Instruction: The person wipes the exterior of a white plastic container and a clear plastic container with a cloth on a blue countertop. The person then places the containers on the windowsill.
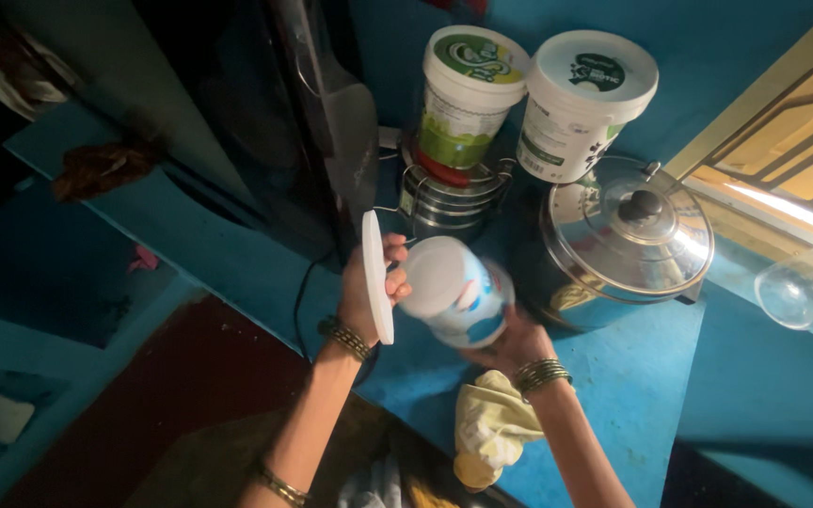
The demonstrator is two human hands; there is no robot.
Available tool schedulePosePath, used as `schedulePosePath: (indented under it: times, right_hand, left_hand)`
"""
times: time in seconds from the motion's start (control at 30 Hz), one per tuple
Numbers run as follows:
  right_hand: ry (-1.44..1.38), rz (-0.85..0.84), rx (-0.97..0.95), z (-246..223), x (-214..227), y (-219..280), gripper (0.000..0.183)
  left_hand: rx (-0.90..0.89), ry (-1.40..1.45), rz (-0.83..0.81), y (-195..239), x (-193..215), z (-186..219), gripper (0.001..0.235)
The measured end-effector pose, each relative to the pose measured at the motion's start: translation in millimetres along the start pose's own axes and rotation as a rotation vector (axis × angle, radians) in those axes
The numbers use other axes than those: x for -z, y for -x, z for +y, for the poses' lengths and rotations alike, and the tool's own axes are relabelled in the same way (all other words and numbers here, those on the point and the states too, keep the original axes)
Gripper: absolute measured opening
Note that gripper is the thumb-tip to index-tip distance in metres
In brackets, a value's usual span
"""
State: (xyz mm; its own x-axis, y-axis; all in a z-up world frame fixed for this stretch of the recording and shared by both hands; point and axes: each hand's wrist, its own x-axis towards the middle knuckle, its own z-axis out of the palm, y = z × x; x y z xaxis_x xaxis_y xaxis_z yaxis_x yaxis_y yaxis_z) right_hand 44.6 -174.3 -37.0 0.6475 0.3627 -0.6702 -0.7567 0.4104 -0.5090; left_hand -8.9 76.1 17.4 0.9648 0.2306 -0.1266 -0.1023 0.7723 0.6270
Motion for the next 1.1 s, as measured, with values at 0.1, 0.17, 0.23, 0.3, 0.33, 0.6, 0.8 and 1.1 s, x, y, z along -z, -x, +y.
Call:
schedulePosePath:
  times: [0.1,0.17,0.23,0.3,0.33,0.6,0.8,1.1]
  right_hand:
    - [-0.218,0.078,-0.19,11.0,5.3,-3.8,0.047]
    - [-0.196,-0.008,-0.168,12.0,9.8,-7.4,0.048]
    - [-0.181,-0.061,-0.13,9.7,11.9,-10.9,0.05]
    - [-0.172,-0.081,-0.078,6.3,9.7,-12.4,0.052]
    - [-0.145,-0.008,-0.1,5.2,6.5,-12.1,0.05]
    - [0.296,0.073,0.206,-6.4,-17.0,16.9,0.041]
    - [1.264,0.025,1.311,-0.8,-22.7,33.4,0.03]
    - [1.607,-0.29,1.614,15.9,-29.7,52.6,0.027]
  left_hand:
    - [0.053,-0.021,-0.042,6.6,-9.4,3.9,0.037]
    - [0.052,-0.078,-0.093,7.2,-12.7,4.1,0.039]
    - [0.016,-0.139,-0.157,5.0,-14.6,2.3,0.04]
    - [0.049,-0.07,-0.142,1.1,-15.8,-0.4,0.041]
    - [0.066,-0.036,-0.133,0.0,-15.9,-1.5,0.042]
    - [-0.074,-0.216,-0.269,-1.8,-11.8,7.1,0.045]
    - [0.08,-0.238,-0.038,-11.9,-0.4,11.1,0.044]
    - [-0.375,-0.951,0.122,-35.6,29.1,-17.6,0.037]
